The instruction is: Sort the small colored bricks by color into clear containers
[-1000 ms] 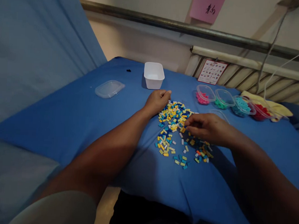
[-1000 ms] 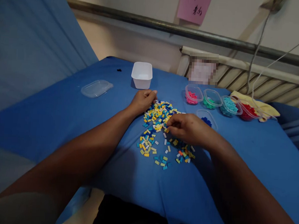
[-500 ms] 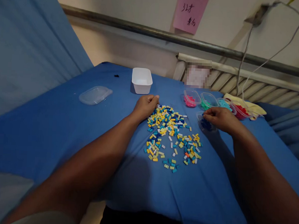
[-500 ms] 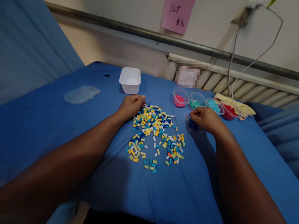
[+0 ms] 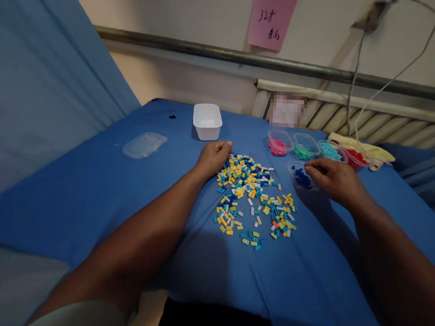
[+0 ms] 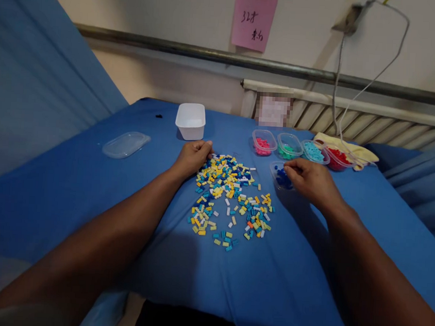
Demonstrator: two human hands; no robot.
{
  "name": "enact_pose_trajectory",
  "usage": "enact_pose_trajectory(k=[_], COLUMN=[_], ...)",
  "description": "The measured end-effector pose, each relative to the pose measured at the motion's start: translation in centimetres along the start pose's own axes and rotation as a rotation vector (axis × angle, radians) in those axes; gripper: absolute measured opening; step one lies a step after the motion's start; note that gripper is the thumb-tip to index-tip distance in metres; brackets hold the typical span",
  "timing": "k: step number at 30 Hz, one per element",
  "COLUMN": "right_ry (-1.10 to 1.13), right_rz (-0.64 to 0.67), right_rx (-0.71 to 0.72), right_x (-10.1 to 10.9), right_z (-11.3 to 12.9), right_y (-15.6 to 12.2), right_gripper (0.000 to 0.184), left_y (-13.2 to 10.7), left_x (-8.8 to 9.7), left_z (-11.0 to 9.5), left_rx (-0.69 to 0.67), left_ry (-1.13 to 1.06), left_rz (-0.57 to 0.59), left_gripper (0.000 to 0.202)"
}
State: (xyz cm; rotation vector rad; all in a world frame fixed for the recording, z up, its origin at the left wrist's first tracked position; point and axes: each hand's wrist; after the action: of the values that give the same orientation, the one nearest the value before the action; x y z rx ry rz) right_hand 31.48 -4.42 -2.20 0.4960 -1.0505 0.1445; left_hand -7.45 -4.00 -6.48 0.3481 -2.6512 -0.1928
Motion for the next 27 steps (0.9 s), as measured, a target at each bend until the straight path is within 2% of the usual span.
enact_pose_trajectory(k=[6, 9, 11, 13, 17, 20, 22, 24, 27], right_ry=[0.091, 0.122, 0.141, 0.158, 0.189, 0.212, 0.22, 0.225, 0.226], right_rz=[-0.063, -0.033, 0.013, 0.05, 0.04, 0.035, 0.054, 0.074, 0.088], right_rx=[0.105, 0.187, 0.243, 0.264, 0.233, 0.222, 0.225, 0.225, 0.217], right_x=[-1.0, -2.0, -2.4, -2.8, -3.2, -3.4, -3.5, -3.5, -3.4], right_z=[1.0, 1.7, 2.2, 2.3, 1.7, 1.4, 1.3, 1.4, 1.4], right_y=[-5.5, -6.0, -5.8, -5.5, -5.4, -5.4, -5.3, -5.2, -5.2], right_gripper=[0.035, 0.033, 0.033, 0.033, 0.033, 0.032, 0.032, 0.032, 0.031], left_y=[-0.3, -0.4, -0.7, -1.4, -4.3, -7.1, -8.7, -9.7, -10.5], left_x=[0.0, 0.2, 1.1, 2.7, 6.3, 7.3, 7.3, 7.1, 7.1], left_z=[-0.2, -0.5, -1.3, -2.9, -7.3, -9.7, -10.0, -9.6, -8.5], left_rx=[0.015, 0.035, 0.02, -0.022, -0.023, -0.039, -0.106, -0.169, -0.188], left_ry=[0.025, 0.063, 0.106, 0.163, 0.233, 0.32, 0.455, 0.573, 0.619], left_rz=[0.021, 0.027, 0.054, 0.177, 0.693, 0.905, 0.932, 0.904, 0.86], left_gripper=[0.052, 0.051, 0.047, 0.042, 0.024, 0.016, 0.02, 0.026, 0.03])
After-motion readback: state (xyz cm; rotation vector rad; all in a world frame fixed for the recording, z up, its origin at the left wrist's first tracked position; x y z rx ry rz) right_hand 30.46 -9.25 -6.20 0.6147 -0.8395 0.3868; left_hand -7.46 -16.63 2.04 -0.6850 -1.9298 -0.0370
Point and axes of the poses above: each hand's wrist, its own y-axis towards the middle knuckle, its own x-axis out of the back of the hand, z = x × y, and after that the axes turned 4 degrees about x, right-handed
